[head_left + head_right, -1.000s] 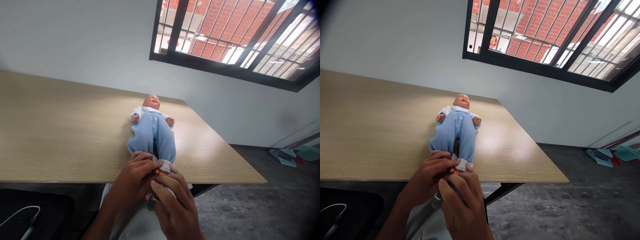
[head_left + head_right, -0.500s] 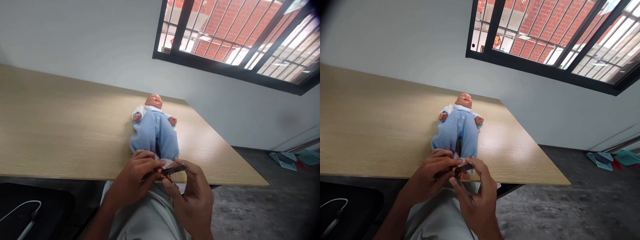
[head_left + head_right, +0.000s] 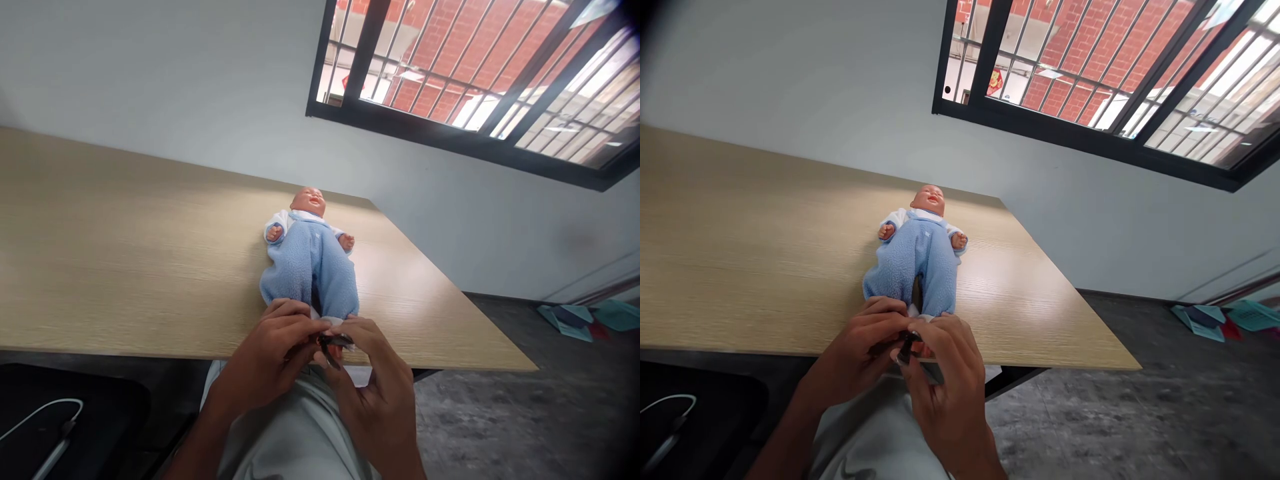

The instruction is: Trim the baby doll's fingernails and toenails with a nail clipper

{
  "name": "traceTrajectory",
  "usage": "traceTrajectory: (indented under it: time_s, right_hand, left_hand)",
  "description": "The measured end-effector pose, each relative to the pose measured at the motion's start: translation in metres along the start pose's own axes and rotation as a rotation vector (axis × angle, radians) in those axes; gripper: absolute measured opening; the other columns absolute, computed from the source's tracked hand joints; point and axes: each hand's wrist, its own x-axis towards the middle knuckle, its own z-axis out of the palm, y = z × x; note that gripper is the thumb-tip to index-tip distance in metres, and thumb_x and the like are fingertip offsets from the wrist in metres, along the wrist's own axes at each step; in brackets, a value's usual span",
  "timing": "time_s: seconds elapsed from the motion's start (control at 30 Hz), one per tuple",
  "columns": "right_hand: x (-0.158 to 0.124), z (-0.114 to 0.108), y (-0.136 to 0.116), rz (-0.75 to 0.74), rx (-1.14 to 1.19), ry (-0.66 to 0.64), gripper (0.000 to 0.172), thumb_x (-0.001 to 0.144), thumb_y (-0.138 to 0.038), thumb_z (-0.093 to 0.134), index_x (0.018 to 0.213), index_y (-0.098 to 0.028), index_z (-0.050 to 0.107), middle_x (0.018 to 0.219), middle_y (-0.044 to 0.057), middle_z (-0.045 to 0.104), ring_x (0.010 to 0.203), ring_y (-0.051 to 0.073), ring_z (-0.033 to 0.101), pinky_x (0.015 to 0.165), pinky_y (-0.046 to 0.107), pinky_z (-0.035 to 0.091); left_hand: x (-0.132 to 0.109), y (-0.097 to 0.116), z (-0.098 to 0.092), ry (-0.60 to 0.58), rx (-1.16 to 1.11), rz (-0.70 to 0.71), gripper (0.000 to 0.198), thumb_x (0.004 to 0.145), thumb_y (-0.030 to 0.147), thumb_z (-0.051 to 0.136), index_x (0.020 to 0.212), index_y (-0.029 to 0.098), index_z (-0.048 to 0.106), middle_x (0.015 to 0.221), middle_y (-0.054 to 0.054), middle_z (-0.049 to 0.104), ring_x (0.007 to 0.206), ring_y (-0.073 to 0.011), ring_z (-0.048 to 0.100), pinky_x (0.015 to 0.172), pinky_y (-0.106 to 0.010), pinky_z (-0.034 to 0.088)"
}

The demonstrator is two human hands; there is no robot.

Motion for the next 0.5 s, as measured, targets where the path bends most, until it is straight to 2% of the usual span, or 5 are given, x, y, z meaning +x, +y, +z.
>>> traceTrajectory:
  time_s: [0.17,0.3,0.5]
  right_hand:
    - [0.003,0.0005,-0.0007,0.036,-0.049,-0.072,0.017,0.093,-0.014,0.063,0.107,-0.022,0.062,0.096,0.001,0.066,0.088,0.018,0.062,0.079,0.031,0.05]
    - [0.0068,0.0001,-0.0015,0.048,-0.066,-0.131,0.023,0.091,-0.013,0.061,0.112,-0.024,0.061,0.096,0.002,0.065,0.086,0.019,0.061,0.075,0.032,0.049]
    - [0.0065,0.0026,-0.0043,0.026,-0.102,-0.177,0.019,0.095,-0.014,0.06,0.111,-0.025,0.059,0.093,0.001,0.063,0.083,0.019,0.057,0.075,0.033,0.048]
  left_hand:
    - [0.0002,-0.0003,-0.0005,-0.007,-0.017,0.007,0.016,0.098,0.011,0.056,0.106,0.02,0.067,0.1,-0.002,0.071,0.108,-0.0202,0.056,0.098,-0.034,0.039]
    - [0.0007,-0.0011,0.0001,-0.01,-0.02,0.001,0.012,0.096,0.009,0.057,0.096,0.019,0.064,0.096,-0.001,0.069,0.108,-0.0197,0.055,0.099,-0.032,0.038]
    - [0.0001,-0.0031,0.002,0.01,-0.006,0.019,0.007,0.098,0.015,0.059,0.092,0.019,0.06,0.09,-0.001,0.067,0.104,-0.0193,0.056,0.099,-0.031,0.038]
